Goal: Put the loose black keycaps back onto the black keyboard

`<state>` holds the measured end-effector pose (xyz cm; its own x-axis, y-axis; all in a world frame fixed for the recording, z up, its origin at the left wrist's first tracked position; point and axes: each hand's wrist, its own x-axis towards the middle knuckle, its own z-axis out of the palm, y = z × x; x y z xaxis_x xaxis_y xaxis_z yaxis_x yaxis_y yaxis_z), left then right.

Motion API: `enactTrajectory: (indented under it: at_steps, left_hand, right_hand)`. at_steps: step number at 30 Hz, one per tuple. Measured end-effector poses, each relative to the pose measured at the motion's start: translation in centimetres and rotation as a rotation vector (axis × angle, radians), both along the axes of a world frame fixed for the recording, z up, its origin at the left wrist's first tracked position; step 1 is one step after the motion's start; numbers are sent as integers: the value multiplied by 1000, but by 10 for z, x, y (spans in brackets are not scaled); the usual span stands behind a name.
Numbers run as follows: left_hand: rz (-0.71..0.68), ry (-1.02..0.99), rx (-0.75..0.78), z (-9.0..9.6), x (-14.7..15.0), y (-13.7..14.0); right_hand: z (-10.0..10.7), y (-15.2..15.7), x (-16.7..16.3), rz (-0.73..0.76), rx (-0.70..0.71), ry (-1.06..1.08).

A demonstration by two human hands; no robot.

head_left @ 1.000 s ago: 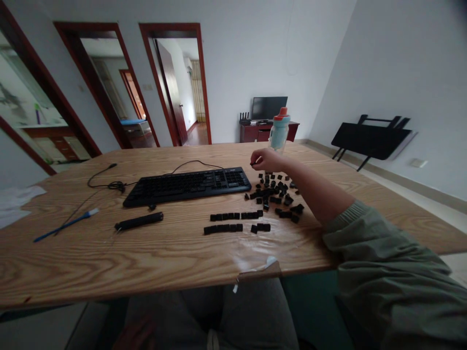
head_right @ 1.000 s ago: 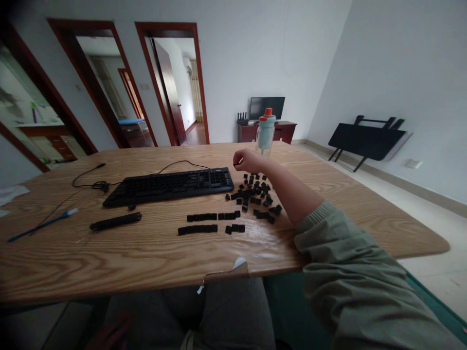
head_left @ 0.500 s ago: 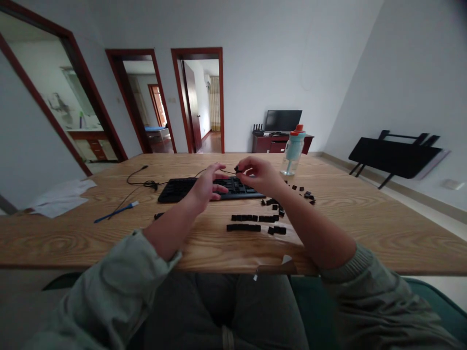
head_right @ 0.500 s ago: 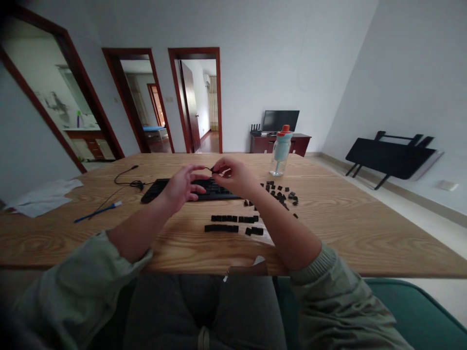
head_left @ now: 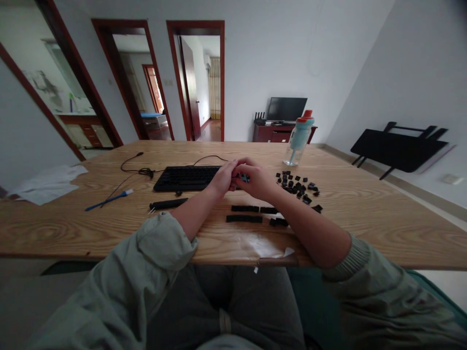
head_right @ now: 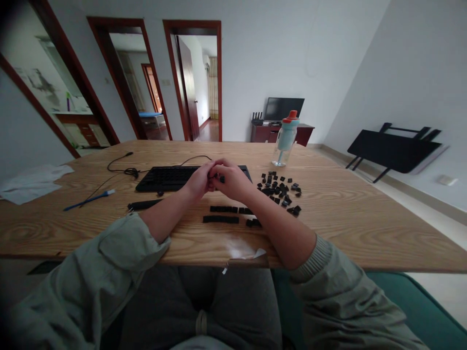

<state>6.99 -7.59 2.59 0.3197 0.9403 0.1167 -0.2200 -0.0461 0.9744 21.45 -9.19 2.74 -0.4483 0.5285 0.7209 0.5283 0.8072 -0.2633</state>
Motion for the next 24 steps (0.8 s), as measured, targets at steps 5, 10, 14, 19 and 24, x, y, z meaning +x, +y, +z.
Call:
enactTrajectory:
  at_steps: [5, 10, 14, 19, 24]
  left_hand:
    - [19, -32, -92, 4, 2, -5]
    - [77, -100, -102, 6, 2, -4]
    - [60, -125, -122, 5, 1, -2]
    - [72, -123, -88, 3, 2, -2]
    - [45, -10, 61, 9, -5, -2]
  right_hand:
    - [-3, 2, -1, 15, 18, 20]
    - [0, -1, -4, 11, -10, 24]
    - [2, -3, -5, -22, -39, 5]
    - [1, -4, -5, -27, -106, 77]
    - [4, -8, -4, 34, -184, 169]
